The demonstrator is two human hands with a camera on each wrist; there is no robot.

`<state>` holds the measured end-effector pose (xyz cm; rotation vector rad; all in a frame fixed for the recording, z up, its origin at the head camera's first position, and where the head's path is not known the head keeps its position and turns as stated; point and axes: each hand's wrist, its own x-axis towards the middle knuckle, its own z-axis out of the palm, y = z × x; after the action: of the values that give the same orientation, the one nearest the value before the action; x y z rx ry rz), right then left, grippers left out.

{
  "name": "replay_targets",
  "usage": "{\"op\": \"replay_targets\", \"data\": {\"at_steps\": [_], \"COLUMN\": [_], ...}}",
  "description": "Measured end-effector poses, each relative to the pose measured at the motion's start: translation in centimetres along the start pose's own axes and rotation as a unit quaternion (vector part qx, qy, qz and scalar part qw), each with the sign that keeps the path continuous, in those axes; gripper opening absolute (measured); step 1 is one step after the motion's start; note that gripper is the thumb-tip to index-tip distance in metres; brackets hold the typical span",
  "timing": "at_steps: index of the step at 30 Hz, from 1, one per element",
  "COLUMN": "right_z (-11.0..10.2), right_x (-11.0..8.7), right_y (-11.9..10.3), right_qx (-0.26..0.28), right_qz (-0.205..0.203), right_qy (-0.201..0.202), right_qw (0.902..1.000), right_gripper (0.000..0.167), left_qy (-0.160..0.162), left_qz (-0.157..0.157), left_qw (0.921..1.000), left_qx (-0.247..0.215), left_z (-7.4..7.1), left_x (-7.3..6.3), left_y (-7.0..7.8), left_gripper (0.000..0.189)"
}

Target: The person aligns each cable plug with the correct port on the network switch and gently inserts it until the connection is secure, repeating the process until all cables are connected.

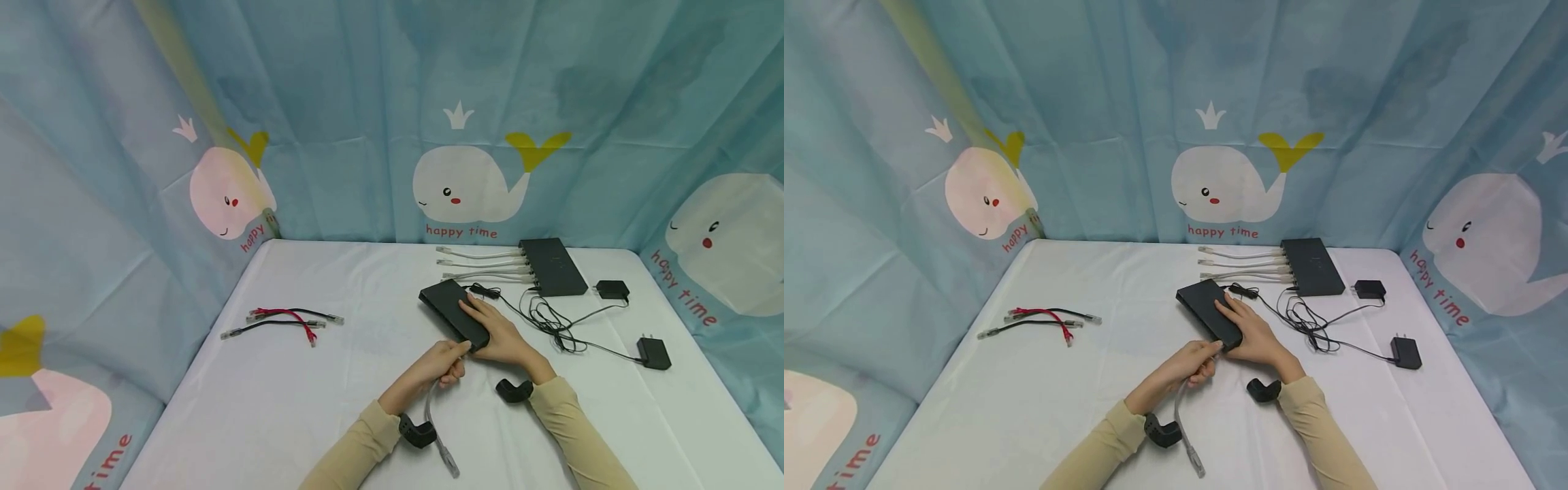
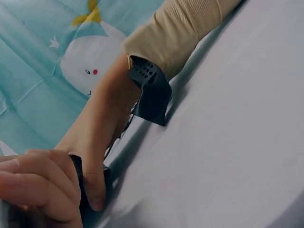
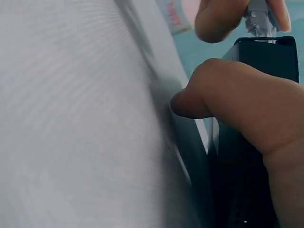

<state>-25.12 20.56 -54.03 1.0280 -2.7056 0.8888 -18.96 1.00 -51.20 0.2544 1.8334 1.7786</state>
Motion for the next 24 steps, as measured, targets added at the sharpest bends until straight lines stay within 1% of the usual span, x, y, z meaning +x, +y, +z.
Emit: {"op": "replay_targets", "data": {"at_steps": [3, 6, 10, 15, 19, 23, 24], "right_z": [-0.02, 0.03, 0.13, 0.21, 0.17, 0.06, 0.03], "right_x": [0.04, 0.1, 0.16, 0.19, 0.09, -0.02, -0.02], "right_y": [0.01, -0.03, -0.08, -0.15, -0.21, -0.17, -0.16], "right_qx": [0.002, -0.001, -0.012, -0.015, -0.006, 0.005, 0.004], "right_qz": [0.007, 0.012, 0.01, 0.006, 0.01, 0.016, 0.016], "right_qy": [0.003, 0.009, 0.018, 0.024, 0.021, 0.016, 0.015], "right_qw": [1.0, 0.9999, 0.9997, 0.9996, 0.9997, 0.9997, 0.9997], "right_gripper": [0.096, 0.095, 0.092, 0.091, 0.093, 0.094, 0.094], "left_qy": [0.002, 0.017, 0.031, 0.041, 0.041, 0.032, 0.029], "left_qz": [0.011, 0.017, 0.013, 0.008, 0.009, 0.0, -0.001], "left_qw": [0.9999, 0.9996, 0.9991, 0.9987, 0.9987, 0.9992, 0.9994], "left_qx": [0.001, -0.012, -0.024, -0.028, -0.028, -0.026, -0.018], "left_z": [0.15, 0.3, 0.46, 0.58, 0.6, 0.47, 0.39], "left_x": [0.21, 0.32, 0.42, 0.68, 0.85, 0.89, 0.87], "left_y": [0.07, 0.26, 0.49, 0.47, 0.34, 0.38, 0.43], "left_gripper": [0.042, 0.043, 0.038, 0.035, 0.035, 0.036, 0.038]}}
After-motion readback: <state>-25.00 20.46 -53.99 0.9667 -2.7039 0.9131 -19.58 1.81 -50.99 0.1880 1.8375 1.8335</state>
